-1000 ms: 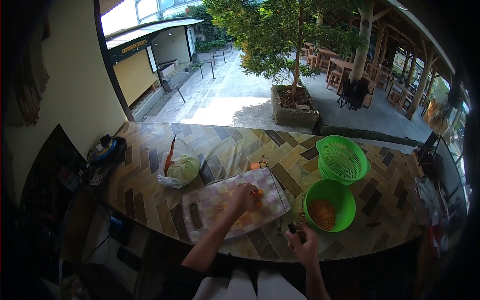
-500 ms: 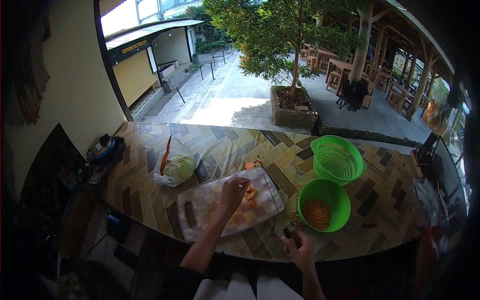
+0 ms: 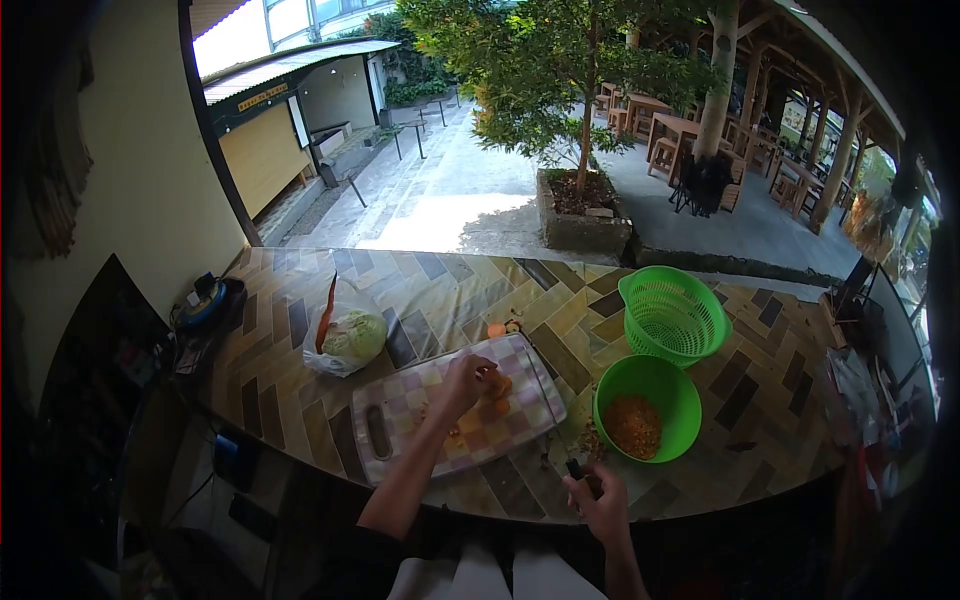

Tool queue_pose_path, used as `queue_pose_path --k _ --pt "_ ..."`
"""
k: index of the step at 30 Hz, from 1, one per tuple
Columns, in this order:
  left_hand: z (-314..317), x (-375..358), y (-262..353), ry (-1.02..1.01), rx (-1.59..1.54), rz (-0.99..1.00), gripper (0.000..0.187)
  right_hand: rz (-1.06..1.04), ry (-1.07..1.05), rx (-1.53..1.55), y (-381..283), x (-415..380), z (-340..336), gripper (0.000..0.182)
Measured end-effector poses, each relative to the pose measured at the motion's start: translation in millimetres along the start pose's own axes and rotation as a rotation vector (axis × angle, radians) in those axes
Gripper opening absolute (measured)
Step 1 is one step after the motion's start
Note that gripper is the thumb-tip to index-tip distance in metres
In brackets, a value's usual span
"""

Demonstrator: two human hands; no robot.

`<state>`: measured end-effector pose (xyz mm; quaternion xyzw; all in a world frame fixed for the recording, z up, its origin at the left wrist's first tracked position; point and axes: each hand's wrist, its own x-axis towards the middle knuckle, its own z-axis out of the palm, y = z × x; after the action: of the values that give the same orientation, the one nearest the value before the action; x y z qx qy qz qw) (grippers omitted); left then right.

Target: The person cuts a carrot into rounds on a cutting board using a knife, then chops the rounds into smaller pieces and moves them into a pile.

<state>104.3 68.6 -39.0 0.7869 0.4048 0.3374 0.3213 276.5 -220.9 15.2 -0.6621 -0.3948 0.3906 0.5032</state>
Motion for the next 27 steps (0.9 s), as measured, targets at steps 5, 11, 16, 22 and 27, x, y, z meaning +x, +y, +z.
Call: queue_pose_path --k 5,11,16,22,27 --pt "1 7 -1 -0.023 0.076 0.026 0.028 0.014 -0.026 -0.012 2 -1 2 0.028" --pt "-5 8 -3 -0.016 -0.011 0.009 0.032 0.018 -0.043 -0.013 7 -3 5 0.029" --pt "-44 -23 36 0.146 -0.087 0.003 0.026 0.063 -0.088 -0.040 -1 -8 9 0.029" --pt "-112 -92 32 0.293 -0.009 -0.125 0.028 0.125 -0.363 -0.191 -9 -11 29 0.034" --pt "-136 -139 20 0.358 -0.020 -0.250 0.027 -0.113 -0.499 -0.430 -7 -7 74 0.035"
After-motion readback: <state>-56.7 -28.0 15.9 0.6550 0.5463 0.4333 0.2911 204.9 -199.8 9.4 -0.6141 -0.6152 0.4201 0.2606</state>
